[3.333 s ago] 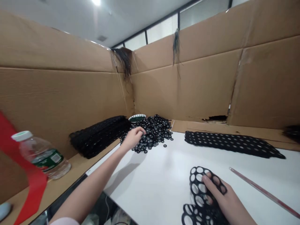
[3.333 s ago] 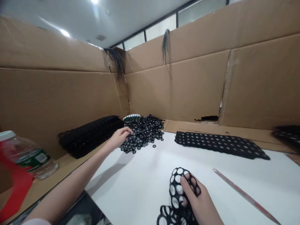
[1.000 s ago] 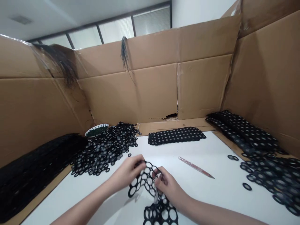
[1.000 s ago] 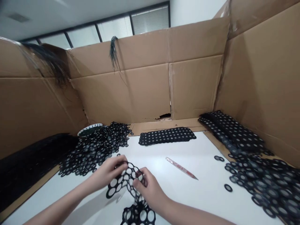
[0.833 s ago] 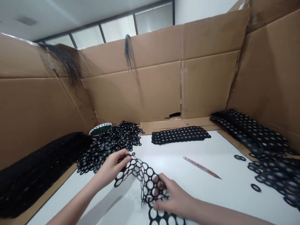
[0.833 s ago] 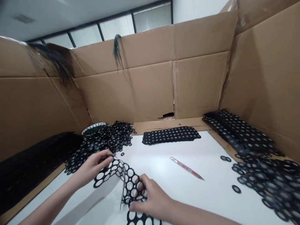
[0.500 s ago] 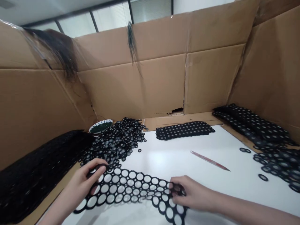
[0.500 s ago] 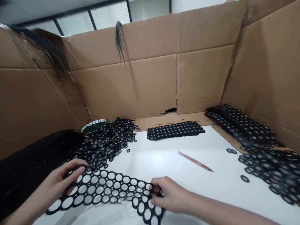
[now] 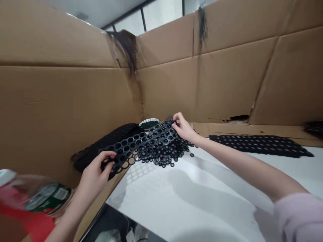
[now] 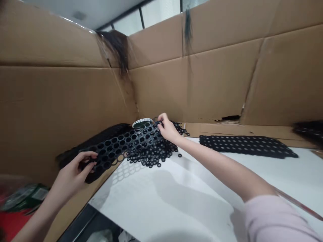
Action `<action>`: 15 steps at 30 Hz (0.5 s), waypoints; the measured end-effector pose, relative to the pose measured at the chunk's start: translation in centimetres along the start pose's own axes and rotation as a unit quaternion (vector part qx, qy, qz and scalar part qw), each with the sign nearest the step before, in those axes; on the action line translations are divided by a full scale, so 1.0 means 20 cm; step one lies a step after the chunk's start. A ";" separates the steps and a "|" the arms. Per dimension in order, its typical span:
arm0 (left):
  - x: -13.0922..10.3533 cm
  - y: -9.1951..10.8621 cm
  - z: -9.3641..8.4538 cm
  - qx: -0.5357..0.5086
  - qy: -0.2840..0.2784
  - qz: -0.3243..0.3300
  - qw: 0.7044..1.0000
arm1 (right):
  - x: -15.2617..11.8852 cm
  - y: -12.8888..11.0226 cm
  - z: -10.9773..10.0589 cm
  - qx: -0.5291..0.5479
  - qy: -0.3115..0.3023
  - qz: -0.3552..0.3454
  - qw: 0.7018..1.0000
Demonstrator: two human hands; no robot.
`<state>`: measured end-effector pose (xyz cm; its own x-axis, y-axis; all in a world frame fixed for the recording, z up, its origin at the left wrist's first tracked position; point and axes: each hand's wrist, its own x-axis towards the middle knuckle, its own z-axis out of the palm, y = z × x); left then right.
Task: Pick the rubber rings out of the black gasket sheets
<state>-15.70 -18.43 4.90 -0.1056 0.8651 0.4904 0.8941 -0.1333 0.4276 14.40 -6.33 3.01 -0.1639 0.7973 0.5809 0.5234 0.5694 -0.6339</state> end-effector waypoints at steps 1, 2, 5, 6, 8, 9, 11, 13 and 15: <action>0.02 -0.04 -0.03 0.037 0.018 -0.007 0.999 | 0.10 -0.04 0.09 -0.015 -0.016 -0.016 1.000; 0.05 -0.09 -0.07 0.062 0.029 -0.019 0.997 | 0.20 -0.08 0.18 -0.020 -0.031 -0.024 0.999; 0.12 -0.25 -0.15 0.103 0.071 -0.081 0.989 | 0.45 -0.18 0.45 -0.040 -0.077 -0.024 0.996; 0.14 -0.30 -0.16 0.109 0.083 -0.110 0.984 | 0.51 -0.22 0.53 -0.048 -0.091 -0.022 0.994; 0.17 -0.39 -0.17 0.110 0.107 -0.164 0.975 | 0.63 -0.27 0.67 -0.064 -0.117 -0.021 0.991; 0.19 -0.43 -0.17 0.112 0.115 -0.178 0.971 | 0.67 -0.29 0.73 -0.071 -0.129 -0.021 0.989; 0.21 -0.50 -0.15 0.117 0.130 -0.200 0.964 | 0.74 -0.33 0.83 -0.088 -0.147 -0.022 0.985; 0.23 -0.54 -0.12 0.122 0.144 -0.219 0.957 | 0.78 -0.36 0.90 -0.105 -0.152 -0.022 0.983; 0.24 -0.57 -0.10 0.128 0.153 -0.232 0.952 | 0.81 -0.38 0.95 -0.120 -0.149 -0.020 0.981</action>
<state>-27.19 -13.68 3.91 -0.6019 0.6151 0.5092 0.7930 0.3855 0.4717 -8.12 6.16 7.48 -0.4067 0.8188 0.4052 0.6879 0.5663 -0.4540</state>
